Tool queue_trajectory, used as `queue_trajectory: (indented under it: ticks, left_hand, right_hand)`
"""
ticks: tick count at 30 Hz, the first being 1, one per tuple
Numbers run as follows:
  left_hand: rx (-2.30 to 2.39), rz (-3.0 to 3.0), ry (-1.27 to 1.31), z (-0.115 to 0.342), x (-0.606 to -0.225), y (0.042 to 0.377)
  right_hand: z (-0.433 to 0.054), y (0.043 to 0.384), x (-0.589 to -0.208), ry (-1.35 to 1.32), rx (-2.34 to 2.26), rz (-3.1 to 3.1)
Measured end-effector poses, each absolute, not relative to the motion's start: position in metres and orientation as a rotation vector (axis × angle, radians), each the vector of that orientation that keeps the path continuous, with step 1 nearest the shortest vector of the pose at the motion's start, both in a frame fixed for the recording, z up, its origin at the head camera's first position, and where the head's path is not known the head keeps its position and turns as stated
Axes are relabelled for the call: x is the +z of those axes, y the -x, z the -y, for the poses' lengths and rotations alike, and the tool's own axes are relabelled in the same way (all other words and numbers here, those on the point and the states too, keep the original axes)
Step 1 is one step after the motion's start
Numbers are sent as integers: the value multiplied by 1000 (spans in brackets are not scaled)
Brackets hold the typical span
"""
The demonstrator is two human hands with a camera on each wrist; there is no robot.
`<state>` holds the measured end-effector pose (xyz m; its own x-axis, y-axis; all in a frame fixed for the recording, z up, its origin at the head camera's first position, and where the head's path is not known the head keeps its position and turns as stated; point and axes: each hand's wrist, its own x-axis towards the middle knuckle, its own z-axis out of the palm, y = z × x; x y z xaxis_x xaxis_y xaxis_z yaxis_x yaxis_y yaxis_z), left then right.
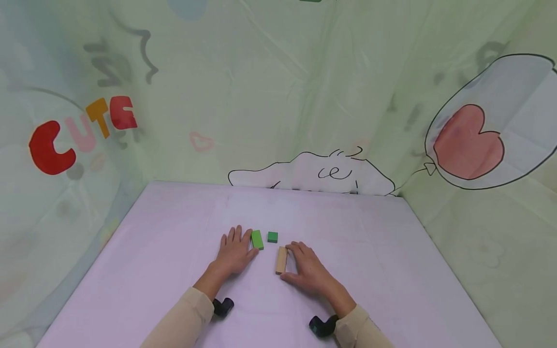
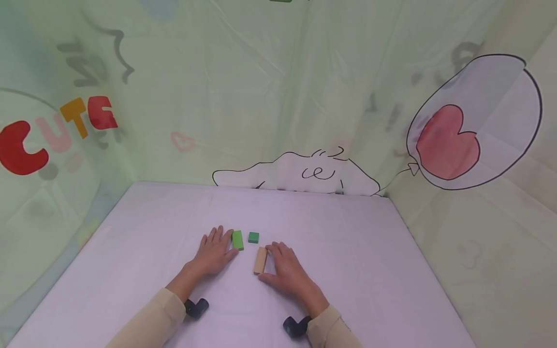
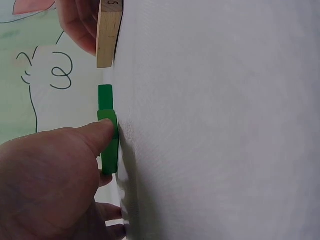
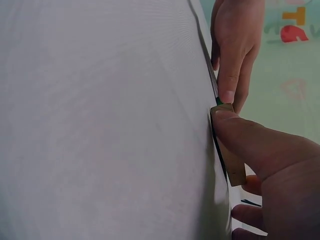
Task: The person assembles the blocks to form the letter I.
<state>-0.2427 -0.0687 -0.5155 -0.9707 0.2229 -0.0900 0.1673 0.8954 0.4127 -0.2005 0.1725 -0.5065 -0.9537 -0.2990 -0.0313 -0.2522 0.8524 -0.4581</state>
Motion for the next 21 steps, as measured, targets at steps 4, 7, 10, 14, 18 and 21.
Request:
queue_trajectory:
  ticks: [4,7,10,14,18,21]
  left_hand:
    - [618,-2924,-303,68,-515,243]
    - [614,-2926,-300,68,-515,243]
    - [611,-2926,-299,69,-515,242]
    - [616,-2923,-299,68,-514,241]
    - [613,-2925,-301,68,-513,240]
    - [610,-2925,-304,68,-513,240]
  right_hand:
    - [-174,202,-505,453,-704,-2907]
    - [-174,202,-503,468,-706,-2896]
    - [-175,203,-501,496,-706,-2887]
    - [-176,204,-500,531,-701,-2878]
    - [-178,205,-500,540,-684,-2871]
    - [-179,205,-500,538,-682,-2869]
